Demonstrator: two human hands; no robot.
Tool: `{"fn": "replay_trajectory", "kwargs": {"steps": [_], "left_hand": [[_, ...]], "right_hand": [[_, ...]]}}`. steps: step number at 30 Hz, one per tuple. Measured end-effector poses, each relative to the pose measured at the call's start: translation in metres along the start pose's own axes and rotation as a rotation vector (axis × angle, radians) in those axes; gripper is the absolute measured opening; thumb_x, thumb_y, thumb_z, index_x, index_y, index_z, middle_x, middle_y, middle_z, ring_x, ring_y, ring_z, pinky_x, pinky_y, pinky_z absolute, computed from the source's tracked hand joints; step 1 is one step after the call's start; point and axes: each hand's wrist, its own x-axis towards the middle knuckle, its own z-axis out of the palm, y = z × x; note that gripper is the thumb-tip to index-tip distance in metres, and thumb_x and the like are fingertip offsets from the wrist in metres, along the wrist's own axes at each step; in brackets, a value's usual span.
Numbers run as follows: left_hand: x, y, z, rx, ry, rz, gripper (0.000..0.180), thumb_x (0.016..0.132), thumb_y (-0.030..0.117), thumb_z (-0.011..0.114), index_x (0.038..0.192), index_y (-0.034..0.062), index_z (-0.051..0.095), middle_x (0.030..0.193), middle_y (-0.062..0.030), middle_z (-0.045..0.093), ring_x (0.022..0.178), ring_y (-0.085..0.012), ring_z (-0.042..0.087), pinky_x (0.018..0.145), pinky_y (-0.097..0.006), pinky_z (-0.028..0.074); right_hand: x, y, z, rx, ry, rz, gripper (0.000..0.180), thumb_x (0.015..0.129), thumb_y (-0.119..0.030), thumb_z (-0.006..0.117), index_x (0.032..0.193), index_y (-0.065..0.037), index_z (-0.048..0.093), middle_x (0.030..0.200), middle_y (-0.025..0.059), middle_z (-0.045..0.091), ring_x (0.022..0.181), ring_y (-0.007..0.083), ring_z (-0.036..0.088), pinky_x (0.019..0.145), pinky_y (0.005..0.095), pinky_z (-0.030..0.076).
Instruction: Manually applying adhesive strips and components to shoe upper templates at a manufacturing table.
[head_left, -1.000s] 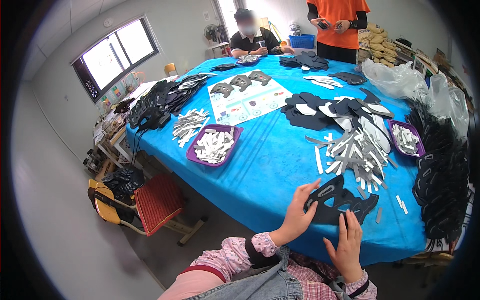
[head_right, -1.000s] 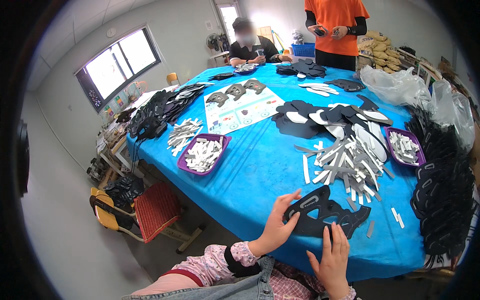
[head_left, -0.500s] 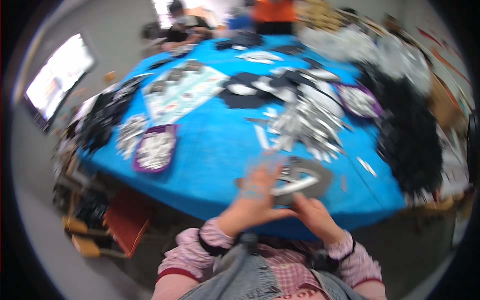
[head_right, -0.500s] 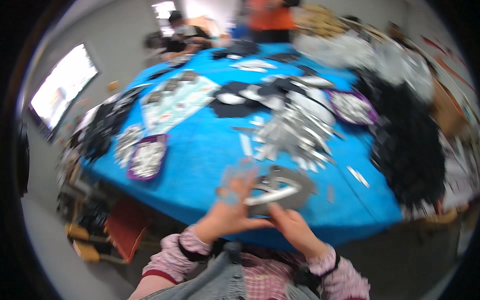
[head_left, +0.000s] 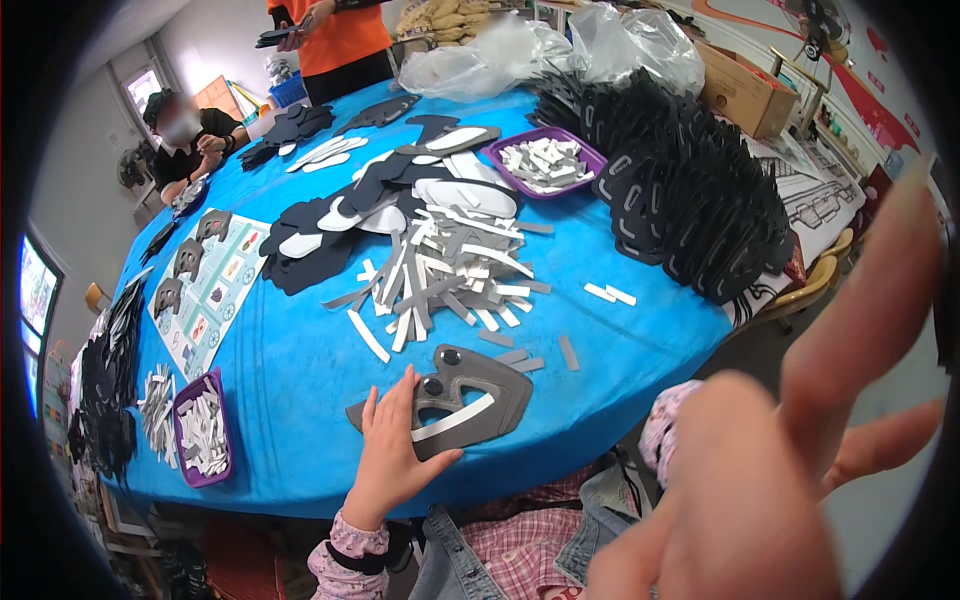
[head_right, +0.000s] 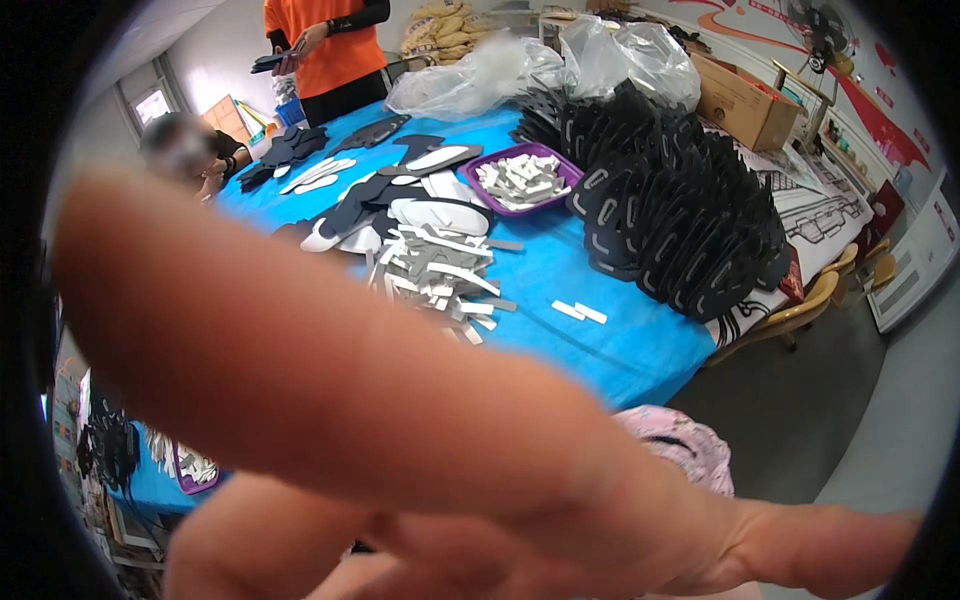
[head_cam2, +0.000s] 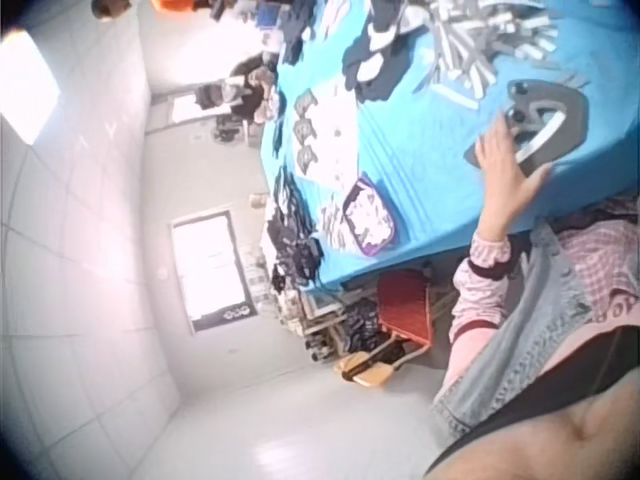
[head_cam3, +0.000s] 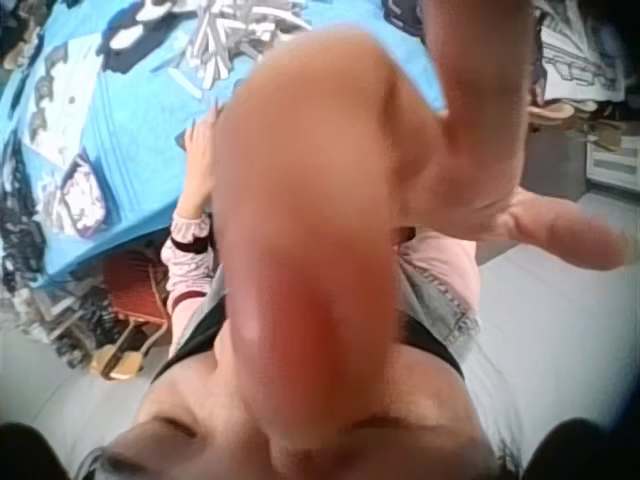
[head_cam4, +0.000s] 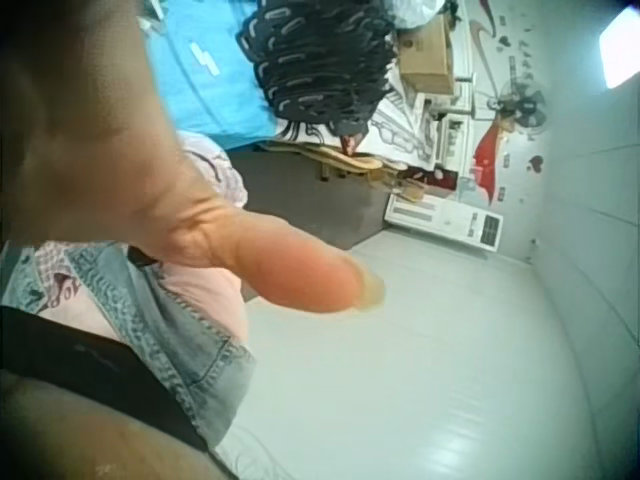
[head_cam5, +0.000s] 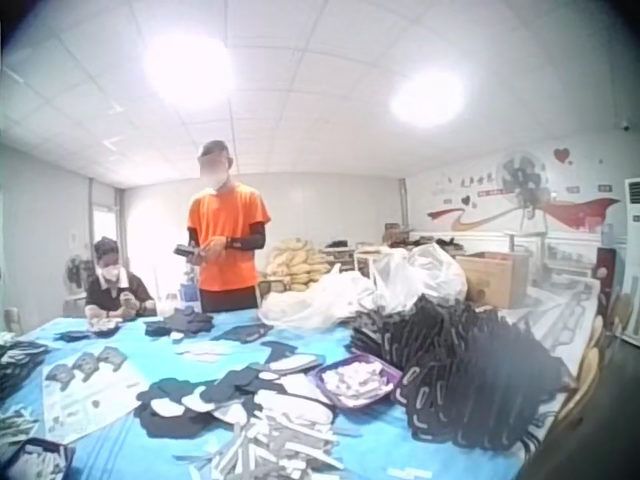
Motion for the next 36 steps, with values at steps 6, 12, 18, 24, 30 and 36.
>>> {"fn": "replay_trajectory", "kwargs": {"steps": [6,12,18,24,30,36], "left_hand": [[0.018,-0.031,-0.022,0.449,0.002,0.164,0.096,0.068,0.039,0.077,0.142,0.0051,0.025,0.142,-0.0194,0.032,0.132,-0.0347,0.031,0.110,-0.052,0.016],[0.117,-0.081,-0.098,0.475,0.268,0.111,0.059,0.079,0.022,0.067,0.131,0.0063,0.044,0.134,-0.0180,0.044,0.121,-0.0353,0.044,0.103,-0.046,0.031],[0.191,-0.173,-0.092,0.548,0.312,-0.026,0.059,0.080,0.020,0.065,0.132,0.0046,0.041,0.137,-0.0191,0.041,0.124,-0.0352,0.042,0.100,-0.044,0.037],[0.234,-0.178,-0.068,0.557,0.214,-0.244,0.096,0.073,0.046,0.070,0.145,0.0117,0.018,0.148,-0.0184,0.024,0.134,-0.0400,0.026,0.101,-0.058,0.030],[0.217,-0.212,-0.092,0.445,0.084,-0.532,0.126,0.061,0.066,0.072,0.144,-0.0036,0.007,0.143,-0.0359,0.017,0.135,-0.0463,0.018,0.109,-0.049,0.022],[0.208,-0.204,-0.093,0.825,0.035,-0.238,0.074,0.079,0.030,0.061,0.135,-0.0083,0.030,0.130,-0.0344,0.040,0.115,-0.0413,0.049,0.093,-0.041,0.046]], "right_hand": [[0.000,0.011,0.012,0.091,0.013,-0.001,0.085,0.091,-0.042,0.053,0.148,-0.010,0.000,0.096,0.0136,0.054,0.072,0.0267,0.060,0.073,0.0396,0.047],[-0.007,0.014,0.015,0.185,0.078,-0.002,0.085,0.091,-0.043,0.053,0.148,-0.010,-0.002,0.095,0.0131,0.052,0.069,0.0255,0.059,0.072,0.0395,0.047],[-0.012,0.013,0.019,0.268,0.107,-0.025,0.086,0.091,-0.043,0.053,0.147,-0.010,-0.003,0.094,0.0125,0.051,0.067,0.0243,0.057,0.072,0.0393,0.046],[-0.011,0.005,0.013,0.299,0.142,-0.036,0.087,0.091,-0.044,0.053,0.147,-0.010,-0.004,0.093,0.0120,0.050,0.065,0.0231,0.056,0.071,0.0392,0.045],[-0.010,0.015,-0.041,0.055,0.378,-0.061,0.092,0.089,-0.052,0.050,0.147,-0.004,-0.003,0.097,0.0084,0.046,0.070,0.0155,0.049,0.084,0.0364,0.039],[-0.063,0.050,-0.103,-0.113,0.681,0.064,0.090,0.087,-0.065,0.035,0.145,0.000,0.013,0.100,0.0090,0.049,0.081,0.0172,0.052,0.090,0.0362,0.039]]}}
